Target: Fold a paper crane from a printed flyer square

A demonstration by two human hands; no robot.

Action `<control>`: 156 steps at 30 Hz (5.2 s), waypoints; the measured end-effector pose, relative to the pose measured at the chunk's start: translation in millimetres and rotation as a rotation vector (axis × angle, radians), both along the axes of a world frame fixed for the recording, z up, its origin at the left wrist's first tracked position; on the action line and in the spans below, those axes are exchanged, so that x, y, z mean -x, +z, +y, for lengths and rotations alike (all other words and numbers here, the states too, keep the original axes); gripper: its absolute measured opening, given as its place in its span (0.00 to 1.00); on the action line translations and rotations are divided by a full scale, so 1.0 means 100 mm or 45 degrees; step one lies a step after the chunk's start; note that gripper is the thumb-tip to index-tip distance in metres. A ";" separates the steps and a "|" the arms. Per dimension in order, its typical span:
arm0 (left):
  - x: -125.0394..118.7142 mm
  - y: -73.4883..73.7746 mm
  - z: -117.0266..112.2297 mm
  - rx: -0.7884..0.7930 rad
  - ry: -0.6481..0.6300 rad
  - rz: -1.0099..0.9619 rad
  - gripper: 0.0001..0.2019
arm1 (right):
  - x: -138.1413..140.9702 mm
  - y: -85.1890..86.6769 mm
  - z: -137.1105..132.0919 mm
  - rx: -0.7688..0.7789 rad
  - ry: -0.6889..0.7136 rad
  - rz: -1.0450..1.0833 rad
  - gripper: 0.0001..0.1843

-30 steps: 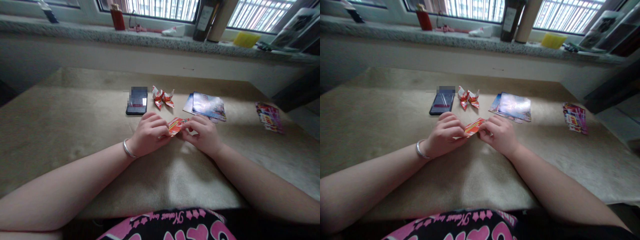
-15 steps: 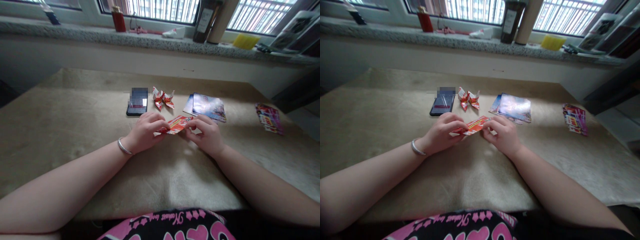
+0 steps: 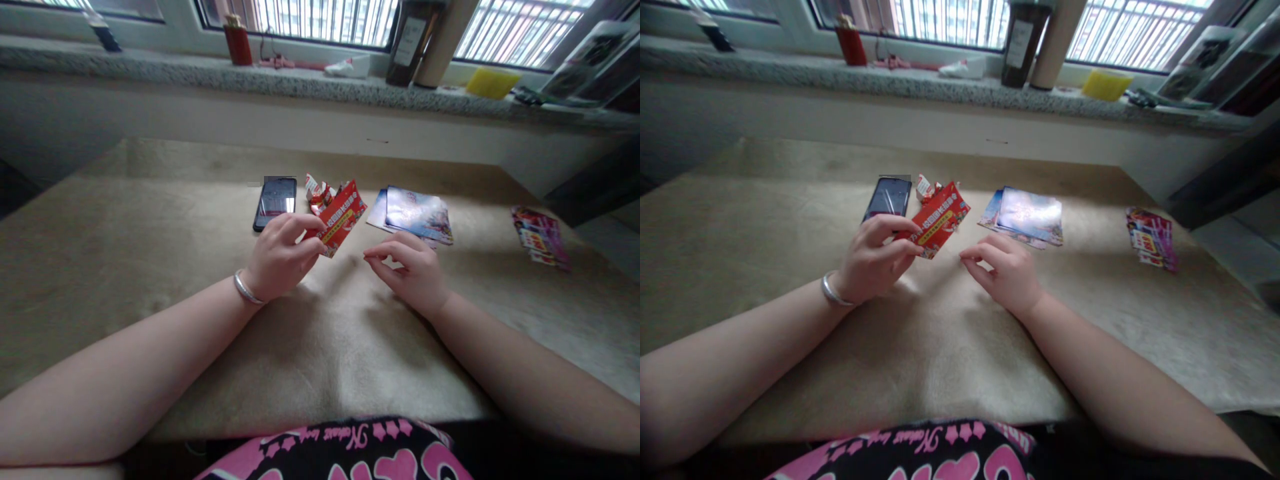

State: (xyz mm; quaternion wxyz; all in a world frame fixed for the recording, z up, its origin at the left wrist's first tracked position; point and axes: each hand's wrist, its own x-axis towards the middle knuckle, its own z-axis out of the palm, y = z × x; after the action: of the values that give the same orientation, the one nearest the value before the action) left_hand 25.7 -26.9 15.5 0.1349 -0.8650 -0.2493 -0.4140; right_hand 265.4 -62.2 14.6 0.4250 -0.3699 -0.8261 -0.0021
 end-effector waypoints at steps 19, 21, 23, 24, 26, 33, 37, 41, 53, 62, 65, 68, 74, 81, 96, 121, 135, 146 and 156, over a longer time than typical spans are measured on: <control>-0.08 0.06 -0.07 0.013 -0.174 0.358 0.08 | 0.00 -0.04 0.10 0.066 -0.064 -0.170 0.18; -0.07 0.08 -0.08 -0.043 -0.198 0.421 0.07 | 0.01 -0.06 0.12 0.133 -0.067 -0.194 0.25; -0.05 0.09 -0.08 -0.058 -0.235 0.465 0.06 | 0.02 -0.09 0.13 0.167 -0.070 -0.206 0.28; -0.04 0.09 -0.08 -0.048 -0.252 0.474 0.05 | 0.02 -0.10 0.14 0.165 -0.073 -0.206 0.27; -0.03 0.10 -0.07 0.005 -0.276 0.447 0.09 | 0.02 -0.11 0.15 0.130 -0.078 -0.196 0.19; 0.04 0.06 -0.02 0.254 -0.173 0.304 0.18 | -0.04 -0.11 0.16 0.127 0.057 -0.177 0.04; 0.04 0.03 0.00 0.304 -0.025 0.192 0.12 | -0.08 -0.11 0.15 0.195 0.158 -0.221 0.06; 0.07 -0.02 0.08 0.375 0.080 0.106 0.13 | -0.11 -0.11 0.14 0.246 0.176 -0.249 0.06; 0.06 -0.08 0.06 0.347 0.338 0.260 0.12 | -0.15 -0.13 0.15 0.349 0.236 -0.272 0.07; 0.01 -0.03 0.01 0.462 -0.134 0.554 0.14 | -0.13 -0.10 0.15 0.341 0.205 -0.258 0.07; 0.00 -0.04 0.04 0.521 -0.285 0.587 0.16 | -0.12 -0.10 0.15 0.324 0.162 -0.246 0.04; -0.01 -0.05 0.05 0.539 -0.346 0.588 0.16 | -0.09 -0.11 0.15 0.331 0.110 -0.229 0.03; -0.01 -0.05 0.05 0.571 -0.321 0.618 0.16 | -0.02 -0.16 0.14 0.373 -0.051 -0.129 0.03; -0.01 0.01 0.02 0.563 -0.324 0.658 0.18 | -0.01 -0.18 0.17 0.432 -0.271 -0.055 0.13; -0.02 -0.02 -0.02 0.564 -0.306 0.654 0.21 | -0.01 -0.16 0.19 0.682 -0.300 0.289 0.08; -0.05 -0.13 -0.02 0.350 -0.163 0.342 0.44 | 0.08 -0.08 -0.02 0.099 -0.015 0.049 0.15; -0.08 -0.06 -0.04 0.201 0.107 0.359 0.38 | 0.13 -0.08 -0.03 0.229 -0.037 0.236 0.10; -0.08 -0.01 -0.05 0.266 -0.014 0.424 0.38 | 0.10 -0.10 -0.02 0.311 -0.077 0.390 0.13; -0.10 -0.02 -0.06 0.352 0.024 0.118 0.27 | 0.13 -0.03 -0.06 0.449 0.304 0.281 0.17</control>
State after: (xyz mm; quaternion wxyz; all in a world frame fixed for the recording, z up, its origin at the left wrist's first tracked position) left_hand 35.4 -32.7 13.9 0.0296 -0.8912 -0.3055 -0.3339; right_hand 252.8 -68.1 11.5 0.4386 -0.3362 -0.8002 0.2330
